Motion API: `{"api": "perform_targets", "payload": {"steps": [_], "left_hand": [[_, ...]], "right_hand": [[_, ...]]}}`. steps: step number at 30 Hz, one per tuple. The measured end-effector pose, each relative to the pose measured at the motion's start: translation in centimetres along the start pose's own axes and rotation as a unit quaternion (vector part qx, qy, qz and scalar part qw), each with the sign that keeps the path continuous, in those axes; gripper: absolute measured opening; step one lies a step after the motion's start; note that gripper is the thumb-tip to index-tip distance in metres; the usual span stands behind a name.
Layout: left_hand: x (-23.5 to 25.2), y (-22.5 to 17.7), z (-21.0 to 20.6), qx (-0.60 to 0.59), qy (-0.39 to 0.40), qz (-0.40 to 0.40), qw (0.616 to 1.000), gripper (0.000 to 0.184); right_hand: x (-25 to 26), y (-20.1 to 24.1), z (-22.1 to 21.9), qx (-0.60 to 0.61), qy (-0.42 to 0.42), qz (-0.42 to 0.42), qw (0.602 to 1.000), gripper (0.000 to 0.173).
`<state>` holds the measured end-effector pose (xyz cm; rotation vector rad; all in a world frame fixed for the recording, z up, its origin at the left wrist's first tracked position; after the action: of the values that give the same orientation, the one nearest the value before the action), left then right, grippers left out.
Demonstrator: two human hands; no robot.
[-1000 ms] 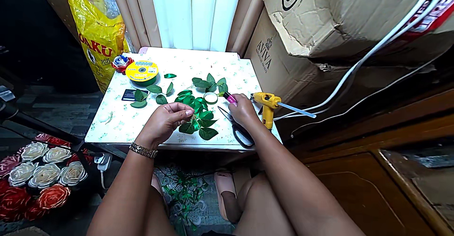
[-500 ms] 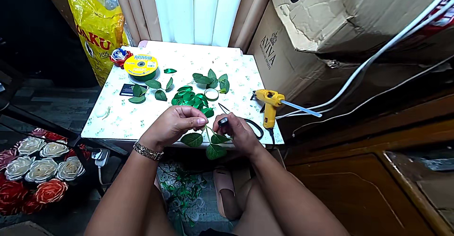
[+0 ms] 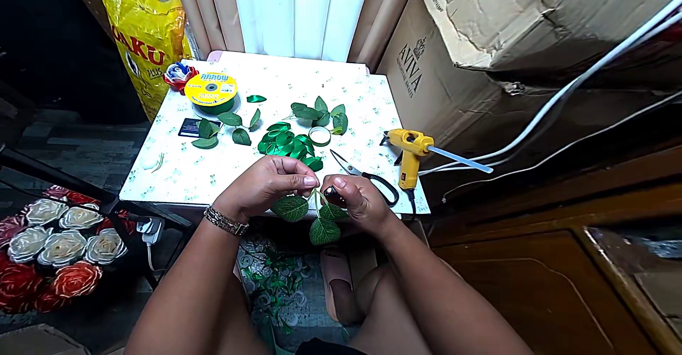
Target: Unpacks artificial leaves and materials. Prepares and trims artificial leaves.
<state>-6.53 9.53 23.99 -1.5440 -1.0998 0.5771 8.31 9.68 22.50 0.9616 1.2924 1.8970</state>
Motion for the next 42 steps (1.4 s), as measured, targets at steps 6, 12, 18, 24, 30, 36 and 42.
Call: {"api": "perform_targets", "payload": {"steps": [6,12,18,24,30,36,42], "left_hand": [[0.0,0.1,0.1,0.000,0.000,0.004,1.000,0.020],[0.0,0.2,0.2,-0.001,0.002,0.007,1.000,0.020],[0.0,0.2,0.6,-0.002,-0.008,0.004,1.000,0.019],[0.0,0.2,1.4,0.015,-0.044,0.000,0.999,0.023],[-0.1,0.4,0.4,0.008,0.027,0.017,0.999,0.021],[-0.2,1.3,-1.0,-0.030,0.112,0.040,0.992,0.019],[-0.4,2.0,-1.9,-0.070,0.160,0.030,0.984,0.016]], "right_hand": [[0.0,0.1,-0.4,-0.027,0.016,0.004,1.000,0.055],[0.0,-0.1,-0.4,-0.035,0.014,0.000,0.999,0.055],[0.0,-0.5,-0.2,0.031,0.007,-0.012,0.999,0.060],[-0.6,-0.6,0.4,0.205,0.077,-0.059,0.974,0.017],[-0.5,-0.1,1.4,0.241,0.049,-0.049,0.968,0.008],[-0.4,0.1,2.0,0.211,0.090,-0.022,0.973,0.010],[-0.5,0.2,2.2,0.183,0.111,-0.007,0.977,0.008]]}}
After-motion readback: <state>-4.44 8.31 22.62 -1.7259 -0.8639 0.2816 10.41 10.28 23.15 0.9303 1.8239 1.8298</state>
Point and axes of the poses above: each hand's wrist, its own x-axis towards the middle knuckle, its own z-axis out of the back of the hand, y = z × x, the point moved 7 cm from there along x, towards the middle knuckle, and after that the axes turned 9 degrees about -z, right-handed, at the moved point
